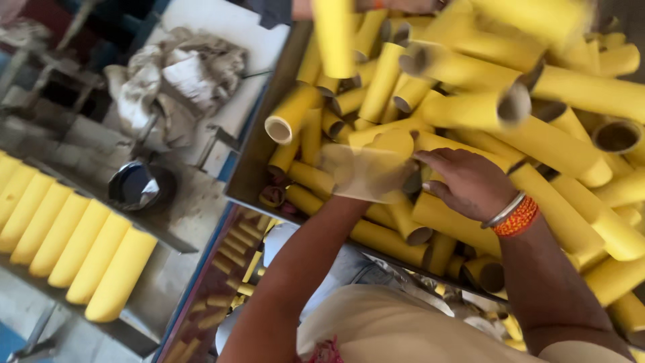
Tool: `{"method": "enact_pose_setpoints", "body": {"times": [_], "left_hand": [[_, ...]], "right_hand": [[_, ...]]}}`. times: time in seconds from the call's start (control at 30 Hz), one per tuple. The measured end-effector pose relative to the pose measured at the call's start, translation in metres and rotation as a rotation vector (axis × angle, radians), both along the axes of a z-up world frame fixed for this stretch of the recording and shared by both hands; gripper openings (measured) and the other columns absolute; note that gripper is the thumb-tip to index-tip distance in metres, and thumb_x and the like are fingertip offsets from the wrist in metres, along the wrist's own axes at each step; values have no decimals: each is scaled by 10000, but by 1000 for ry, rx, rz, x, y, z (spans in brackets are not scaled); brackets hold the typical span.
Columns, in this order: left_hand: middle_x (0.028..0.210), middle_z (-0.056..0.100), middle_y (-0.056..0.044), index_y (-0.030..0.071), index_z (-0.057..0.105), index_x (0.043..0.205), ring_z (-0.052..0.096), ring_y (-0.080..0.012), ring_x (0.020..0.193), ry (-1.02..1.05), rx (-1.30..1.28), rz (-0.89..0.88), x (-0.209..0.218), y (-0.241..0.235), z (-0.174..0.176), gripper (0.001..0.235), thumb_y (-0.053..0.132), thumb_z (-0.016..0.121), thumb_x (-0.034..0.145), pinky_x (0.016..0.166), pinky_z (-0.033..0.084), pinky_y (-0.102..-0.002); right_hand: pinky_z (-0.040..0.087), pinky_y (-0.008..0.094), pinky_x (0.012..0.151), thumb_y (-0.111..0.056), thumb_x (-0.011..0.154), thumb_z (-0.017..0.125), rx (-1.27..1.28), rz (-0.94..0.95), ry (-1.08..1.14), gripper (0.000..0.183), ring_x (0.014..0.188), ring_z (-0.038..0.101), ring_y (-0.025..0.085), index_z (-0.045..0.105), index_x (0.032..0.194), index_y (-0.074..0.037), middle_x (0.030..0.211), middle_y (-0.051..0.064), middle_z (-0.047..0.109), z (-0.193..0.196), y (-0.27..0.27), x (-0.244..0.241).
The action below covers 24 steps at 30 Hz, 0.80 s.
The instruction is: The person repeatedly picks up yellow cylindrical objects from a bin and places them onto a conveyor belt. The cylinders are handled one at a time or in small groups and moved from a pile to the machine.
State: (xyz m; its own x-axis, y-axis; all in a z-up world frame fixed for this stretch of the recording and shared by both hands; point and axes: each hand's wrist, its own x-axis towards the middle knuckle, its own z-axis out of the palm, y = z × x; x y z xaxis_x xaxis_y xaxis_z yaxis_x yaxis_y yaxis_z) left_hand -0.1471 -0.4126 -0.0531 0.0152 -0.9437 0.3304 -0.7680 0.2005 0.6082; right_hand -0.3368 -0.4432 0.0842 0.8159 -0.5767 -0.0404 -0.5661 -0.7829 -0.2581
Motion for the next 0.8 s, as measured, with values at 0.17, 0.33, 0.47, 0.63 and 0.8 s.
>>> {"method": "enact_pose_setpoints", "body": {"times": [0.17, 0.33, 0.47, 0.63, 0.8], "left_hand": [[1172, 612, -178, 133, 284, 1559, 657, -366, 1008, -149, 406, 145, -32, -30, -14, 970, 222, 796, 740, 813, 575, -474], [1093, 661, -165, 121, 167, 1654, 712, -328, 873, -318, 576, 240, -26, -27, -18, 949, 137, 698, 868, 696, 620, -442], [1019, 707, -189, 94, 244, 1572, 719, -350, 905, -181, 658, 205, -3, -11, -9, 865, 121, 693, 833, 793, 581, -465], [1035, 745, -174, 190, 678, 1232, 719, -368, 973, -143, 500, 126, 40, 18, 21, 376, 79, 643, 875, 852, 572, -479], [1022, 766, -142, 125, 761, 1044, 743, -329, 928, 121, 227, 230, 88, 69, 76, 177, 71, 652, 917, 828, 595, -413]], "right_hand": [[522, 463, 894, -307, 866, 682, 14, -34, -22, 536, 1068, 640, 381, 583, 1347, -92, 1236, 179, 665, 44, 9, -39], [585, 378, 863, -425, 840, 735, 312, -385, 287, 636, 964, 722, 240, 547, 1409, -213, 1254, 49, 658, 70, 24, -104], [561, 403, 891, -325, 768, 764, 277, -298, 457, 808, 1009, 688, 272, 461, 1512, -235, 1401, 51, 557, 48, 37, -128], [557, 428, 950, -80, 781, 691, 34, -314, 383, 756, 1134, 668, 326, 464, 1497, -166, 1363, 101, 573, -13, 31, -140], [561, 417, 904, -103, 714, 687, 313, -175, -69, 770, 1079, 677, 320, 446, 1443, -47, 1318, 183, 568, -44, 11, -137]]}}
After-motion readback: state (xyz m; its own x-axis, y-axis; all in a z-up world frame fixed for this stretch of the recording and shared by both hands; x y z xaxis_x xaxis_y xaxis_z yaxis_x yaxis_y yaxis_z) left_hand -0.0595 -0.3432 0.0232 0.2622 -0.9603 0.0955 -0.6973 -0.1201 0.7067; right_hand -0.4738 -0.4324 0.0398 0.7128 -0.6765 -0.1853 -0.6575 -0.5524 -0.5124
